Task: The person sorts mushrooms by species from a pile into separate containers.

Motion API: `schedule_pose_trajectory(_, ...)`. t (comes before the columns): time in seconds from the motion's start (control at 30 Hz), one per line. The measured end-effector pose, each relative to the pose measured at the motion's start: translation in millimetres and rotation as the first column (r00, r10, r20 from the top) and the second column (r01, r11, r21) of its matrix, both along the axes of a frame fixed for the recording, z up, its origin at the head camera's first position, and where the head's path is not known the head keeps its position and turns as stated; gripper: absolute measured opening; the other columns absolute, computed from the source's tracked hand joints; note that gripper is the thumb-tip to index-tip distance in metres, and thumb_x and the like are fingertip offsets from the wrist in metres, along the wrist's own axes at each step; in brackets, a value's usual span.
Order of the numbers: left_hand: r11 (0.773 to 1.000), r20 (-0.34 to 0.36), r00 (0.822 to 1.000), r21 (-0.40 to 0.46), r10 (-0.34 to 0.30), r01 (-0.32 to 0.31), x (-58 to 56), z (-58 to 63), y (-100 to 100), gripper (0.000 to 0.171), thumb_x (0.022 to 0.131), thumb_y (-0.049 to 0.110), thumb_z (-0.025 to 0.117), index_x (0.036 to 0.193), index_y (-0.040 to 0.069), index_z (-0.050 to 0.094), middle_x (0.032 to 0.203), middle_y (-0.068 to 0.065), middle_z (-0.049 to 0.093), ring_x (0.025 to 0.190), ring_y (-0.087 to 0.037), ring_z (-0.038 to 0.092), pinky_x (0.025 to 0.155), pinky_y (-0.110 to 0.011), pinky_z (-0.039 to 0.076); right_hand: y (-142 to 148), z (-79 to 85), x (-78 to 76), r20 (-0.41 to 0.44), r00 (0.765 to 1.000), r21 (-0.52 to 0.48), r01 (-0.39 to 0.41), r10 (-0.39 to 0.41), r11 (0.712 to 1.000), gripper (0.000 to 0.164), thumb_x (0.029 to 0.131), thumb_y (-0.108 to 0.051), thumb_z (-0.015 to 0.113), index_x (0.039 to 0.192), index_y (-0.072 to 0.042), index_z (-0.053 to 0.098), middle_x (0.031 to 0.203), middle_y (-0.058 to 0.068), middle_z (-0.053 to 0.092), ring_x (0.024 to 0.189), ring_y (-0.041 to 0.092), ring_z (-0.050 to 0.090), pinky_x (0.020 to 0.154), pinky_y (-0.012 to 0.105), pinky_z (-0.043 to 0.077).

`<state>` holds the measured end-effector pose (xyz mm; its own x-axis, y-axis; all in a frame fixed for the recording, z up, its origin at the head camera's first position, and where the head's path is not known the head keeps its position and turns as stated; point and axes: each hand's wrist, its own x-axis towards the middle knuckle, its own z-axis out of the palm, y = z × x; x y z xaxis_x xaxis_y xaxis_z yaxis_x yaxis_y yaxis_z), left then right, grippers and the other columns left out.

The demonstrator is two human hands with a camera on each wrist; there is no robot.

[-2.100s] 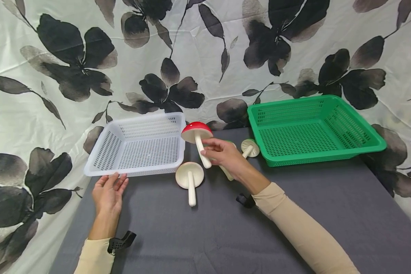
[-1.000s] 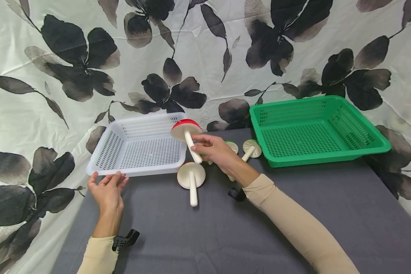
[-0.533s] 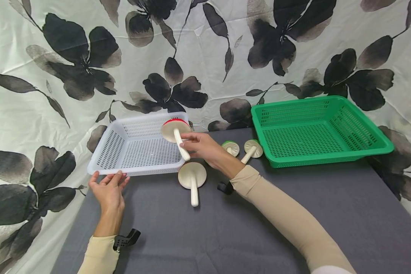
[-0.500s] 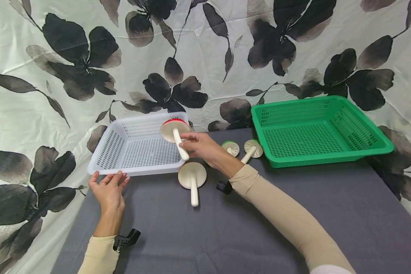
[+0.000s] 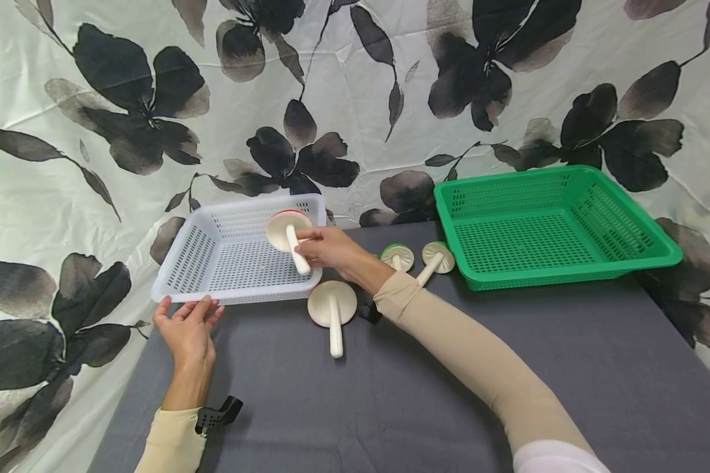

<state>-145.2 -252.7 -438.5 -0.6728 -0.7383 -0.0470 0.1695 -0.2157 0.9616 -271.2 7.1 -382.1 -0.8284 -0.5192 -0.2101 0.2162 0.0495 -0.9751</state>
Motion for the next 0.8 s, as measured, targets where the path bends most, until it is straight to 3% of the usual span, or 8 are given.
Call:
schedule_pose_trajectory(0.33, 1.000, -0.006, 1.000, 0.001, -0.001, 0.001, 1.1, 0.1, 0.8, 0.081, 0.091, -0.006, 0.071, 0.150, 0.014, 0.019, 0.110, -0.012, 0.047, 0.080, -0.019, 0.069, 0.068, -0.029, 0.064, -18.8, 0.9, -8.1, -0.011, 0.998, 0.044, 0.060, -0.060, 0.997, 0.044, 0.100, -0.005, 0.062, 0.143, 0.001, 0.053, 0.137, 0.020, 0.060, 0.121, 0.027, 0.063, 0.101, 0.040, 0.055)
schedule_pose_trajectory(0.47, 1.000, 0.001, 1.000, -0.002, -0.008, 0.008, 1.0, -0.2, 2.0, 0.081, 0.091, -0.005, 0.071, 0.150, 0.014, 0.019, 0.110, -0.011, 0.047, 0.081, -0.019, 0.069, 0.068, -0.029, 0.064, -19.9, 3.9, -7.2, -0.123, 0.990, 0.124, 0.090, -0.075, 0.988, 0.046, 0.100, -0.008, 0.063, 0.144, 0.002, 0.052, 0.143, 0.020, 0.056, 0.132, 0.029, 0.056, 0.109, 0.040, 0.049)
schedule_pose_trajectory(0.6, 1.000, 0.000, 1.000, 0.009, -0.013, 0.013, 1.1, 0.2, 2.0, 0.081, 0.091, -0.005, 0.071, 0.149, 0.014, 0.019, 0.111, -0.012, 0.047, 0.081, -0.019, 0.069, 0.068, -0.029, 0.064, -15.6, 10.7, -1.5, -0.247, 0.968, 0.260, 0.105, -0.039, 0.960, 0.052, 0.101, -0.019, 0.065, 0.148, -0.003, 0.050, 0.153, 0.016, 0.048, 0.144, 0.029, 0.043, 0.116, 0.042, 0.041)
schedule_pose_trajectory(0.8, 0.999, -0.015, 1.000, 0.032, -0.010, 0.011, 0.6, 2.4, 0.6, 0.081, 0.090, -0.006, 0.071, 0.149, 0.015, 0.019, 0.112, -0.013, 0.046, 0.079, -0.019, 0.069, 0.067, -0.029, 0.063, 1.8, 19.9, 7.8, -0.254, 0.967, 0.230, 0.093, -0.032, 0.969, 0.047, 0.101, -0.022, 0.065, 0.144, -0.007, 0.055, 0.144, 0.011, 0.056, 0.134, 0.026, 0.052, 0.110, 0.045, 0.047)
